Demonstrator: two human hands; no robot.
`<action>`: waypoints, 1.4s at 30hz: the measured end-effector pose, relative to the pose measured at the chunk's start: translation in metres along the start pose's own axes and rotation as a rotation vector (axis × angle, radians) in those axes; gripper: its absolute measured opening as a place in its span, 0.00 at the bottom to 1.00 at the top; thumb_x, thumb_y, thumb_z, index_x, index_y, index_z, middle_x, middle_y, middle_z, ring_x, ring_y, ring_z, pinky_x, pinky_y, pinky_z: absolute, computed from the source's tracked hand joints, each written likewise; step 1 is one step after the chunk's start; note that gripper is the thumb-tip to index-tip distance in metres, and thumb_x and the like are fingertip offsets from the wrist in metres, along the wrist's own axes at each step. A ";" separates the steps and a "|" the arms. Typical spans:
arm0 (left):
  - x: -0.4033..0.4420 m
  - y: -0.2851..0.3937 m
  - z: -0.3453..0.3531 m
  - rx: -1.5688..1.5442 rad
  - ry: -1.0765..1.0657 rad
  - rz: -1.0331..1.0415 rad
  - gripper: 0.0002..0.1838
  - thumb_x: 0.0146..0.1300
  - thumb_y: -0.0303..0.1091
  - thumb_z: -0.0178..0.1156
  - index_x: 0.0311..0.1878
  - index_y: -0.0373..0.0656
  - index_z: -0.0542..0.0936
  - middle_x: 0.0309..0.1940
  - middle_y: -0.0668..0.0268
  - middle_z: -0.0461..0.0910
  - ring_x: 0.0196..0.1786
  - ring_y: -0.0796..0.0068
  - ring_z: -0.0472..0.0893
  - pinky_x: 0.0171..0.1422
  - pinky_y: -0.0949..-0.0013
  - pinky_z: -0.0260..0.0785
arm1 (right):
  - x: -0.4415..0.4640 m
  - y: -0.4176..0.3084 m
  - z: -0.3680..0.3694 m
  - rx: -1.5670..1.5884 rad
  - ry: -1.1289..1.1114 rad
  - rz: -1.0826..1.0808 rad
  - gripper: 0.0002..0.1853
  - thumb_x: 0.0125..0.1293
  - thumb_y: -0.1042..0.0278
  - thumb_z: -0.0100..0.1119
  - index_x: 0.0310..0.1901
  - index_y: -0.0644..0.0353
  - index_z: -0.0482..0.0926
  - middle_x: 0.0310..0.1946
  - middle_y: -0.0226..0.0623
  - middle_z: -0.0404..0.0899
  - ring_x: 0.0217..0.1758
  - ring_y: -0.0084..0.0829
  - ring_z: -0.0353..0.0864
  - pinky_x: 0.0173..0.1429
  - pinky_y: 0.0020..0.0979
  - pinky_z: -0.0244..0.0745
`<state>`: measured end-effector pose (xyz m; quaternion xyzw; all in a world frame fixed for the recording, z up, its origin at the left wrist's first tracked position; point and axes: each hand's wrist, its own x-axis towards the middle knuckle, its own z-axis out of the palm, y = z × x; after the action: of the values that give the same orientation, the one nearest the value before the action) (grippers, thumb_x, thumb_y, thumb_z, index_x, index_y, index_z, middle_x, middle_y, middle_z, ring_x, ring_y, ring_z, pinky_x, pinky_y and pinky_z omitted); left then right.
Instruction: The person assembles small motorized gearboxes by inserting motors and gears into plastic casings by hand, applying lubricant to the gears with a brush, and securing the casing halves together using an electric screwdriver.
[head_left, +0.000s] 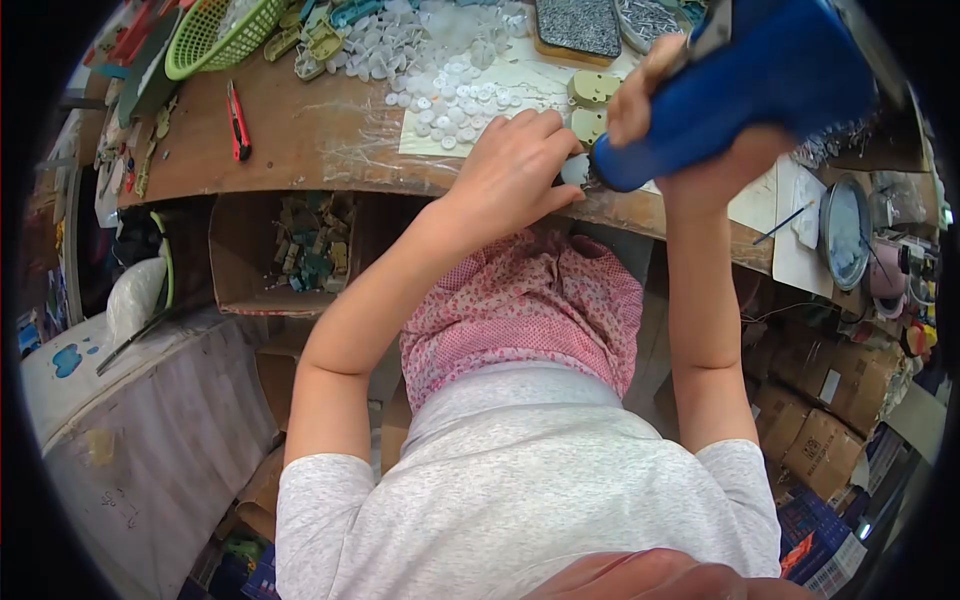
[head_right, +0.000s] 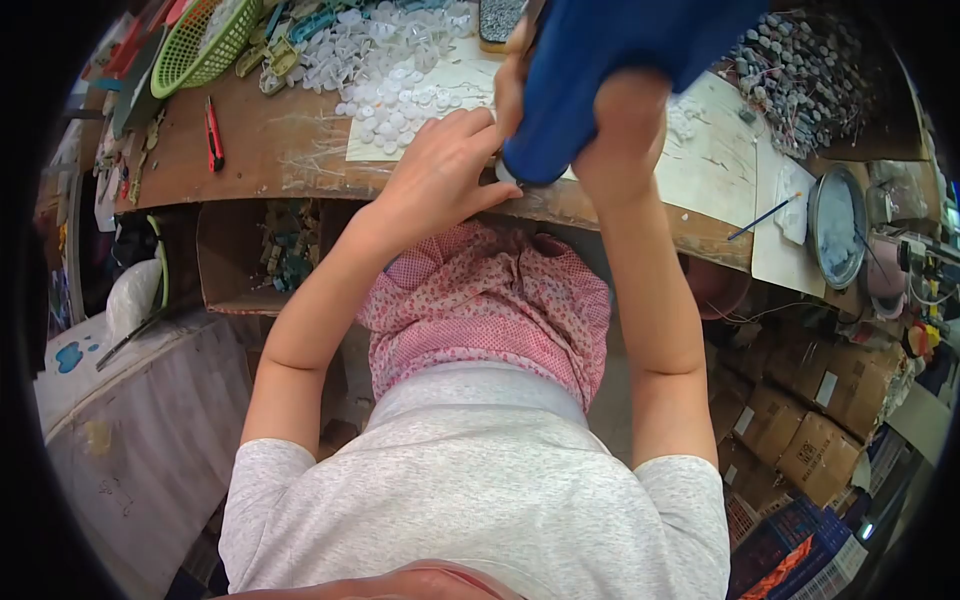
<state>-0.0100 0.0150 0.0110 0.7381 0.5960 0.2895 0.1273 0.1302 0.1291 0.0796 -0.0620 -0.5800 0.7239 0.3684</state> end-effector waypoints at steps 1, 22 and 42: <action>-0.004 0.005 0.002 0.023 0.047 -0.016 0.27 0.46 0.38 0.76 0.49 0.41 0.77 0.44 0.61 0.75 0.51 0.58 0.75 0.52 0.58 0.67 | 0.008 -0.003 -0.004 0.085 -0.021 -0.023 0.54 0.47 0.12 0.56 0.52 0.65 0.70 0.31 0.38 0.76 0.31 0.32 0.78 0.39 0.30 0.76; 0.024 0.009 -0.039 -0.353 -0.007 -0.174 0.08 0.72 0.31 0.54 0.41 0.36 0.77 0.31 0.59 0.78 0.32 0.63 0.76 0.40 0.65 0.68 | 0.044 -0.052 -0.042 -0.377 0.152 -0.149 0.41 0.54 0.30 0.69 0.50 0.66 0.76 0.38 0.40 0.79 0.33 0.30 0.80 0.40 0.31 0.76; -0.363 -0.200 -0.063 0.047 -0.259 -1.085 0.15 0.70 0.38 0.54 0.44 0.34 0.78 0.35 0.43 0.80 0.39 0.45 0.81 0.43 0.51 0.70 | 0.107 -0.004 -0.012 -0.638 0.081 -0.125 0.38 0.60 0.44 0.71 0.63 0.60 0.67 0.46 0.44 0.82 0.50 0.37 0.82 0.57 0.35 0.75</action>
<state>-0.2519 -0.2894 -0.1454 0.3577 0.8763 0.0761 0.3138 0.0610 0.2041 0.1150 -0.1672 -0.7653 0.4786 0.3967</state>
